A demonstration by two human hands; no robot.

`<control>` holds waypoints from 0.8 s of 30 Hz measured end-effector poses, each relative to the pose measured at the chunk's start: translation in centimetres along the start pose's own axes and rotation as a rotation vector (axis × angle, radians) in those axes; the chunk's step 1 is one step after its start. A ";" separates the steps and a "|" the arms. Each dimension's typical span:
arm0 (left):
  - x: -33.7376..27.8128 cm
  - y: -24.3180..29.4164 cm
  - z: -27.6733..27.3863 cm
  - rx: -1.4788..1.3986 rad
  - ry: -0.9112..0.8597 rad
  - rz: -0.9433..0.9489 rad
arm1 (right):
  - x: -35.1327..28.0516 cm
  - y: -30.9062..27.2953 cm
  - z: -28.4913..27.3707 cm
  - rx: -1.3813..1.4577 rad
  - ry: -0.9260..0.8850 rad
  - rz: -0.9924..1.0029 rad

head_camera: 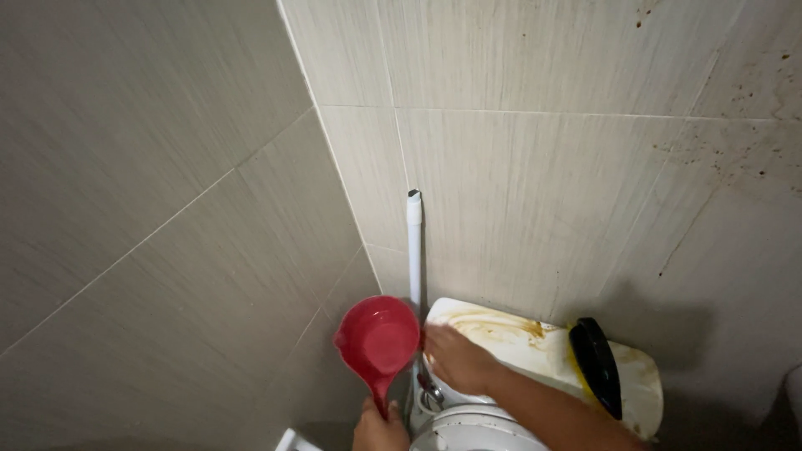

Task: The person scrubs the top of a toilet tank with a brush, then pours water from a red scoop onto the tank to rinse it. They refill the scoop at the sink and pour more water onto the tank before placing the scoop and brush on the sink.

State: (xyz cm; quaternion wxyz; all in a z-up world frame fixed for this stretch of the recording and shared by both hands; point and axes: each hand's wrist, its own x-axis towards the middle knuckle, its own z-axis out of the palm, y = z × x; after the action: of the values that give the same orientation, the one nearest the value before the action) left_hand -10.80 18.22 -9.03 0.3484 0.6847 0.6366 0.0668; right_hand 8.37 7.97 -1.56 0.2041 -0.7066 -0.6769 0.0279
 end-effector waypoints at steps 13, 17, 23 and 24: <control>-0.9 1.0 -2.0 -0.019 0.009 0.017 | 2.2 3.5 1.1 0.129 -0.279 0.299; -2.7 1.6 -3.6 0.021 -0.100 0.087 | 1.5 5.4 2.8 0.011 -0.036 0.243; -4.2 1.5 -4.4 0.025 -0.095 0.100 | -4.5 7.3 1.3 -0.070 0.143 0.528; -3.8 1.1 -4.0 0.042 -0.111 0.087 | -5.5 6.8 0.6 -0.159 0.153 0.631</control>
State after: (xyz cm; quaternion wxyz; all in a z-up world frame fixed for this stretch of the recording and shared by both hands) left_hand -12.74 16.37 -4.09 0.3655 0.7214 0.5874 0.0307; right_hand 14.19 2.79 -5.65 0.1796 -0.8952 -0.4076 -0.0164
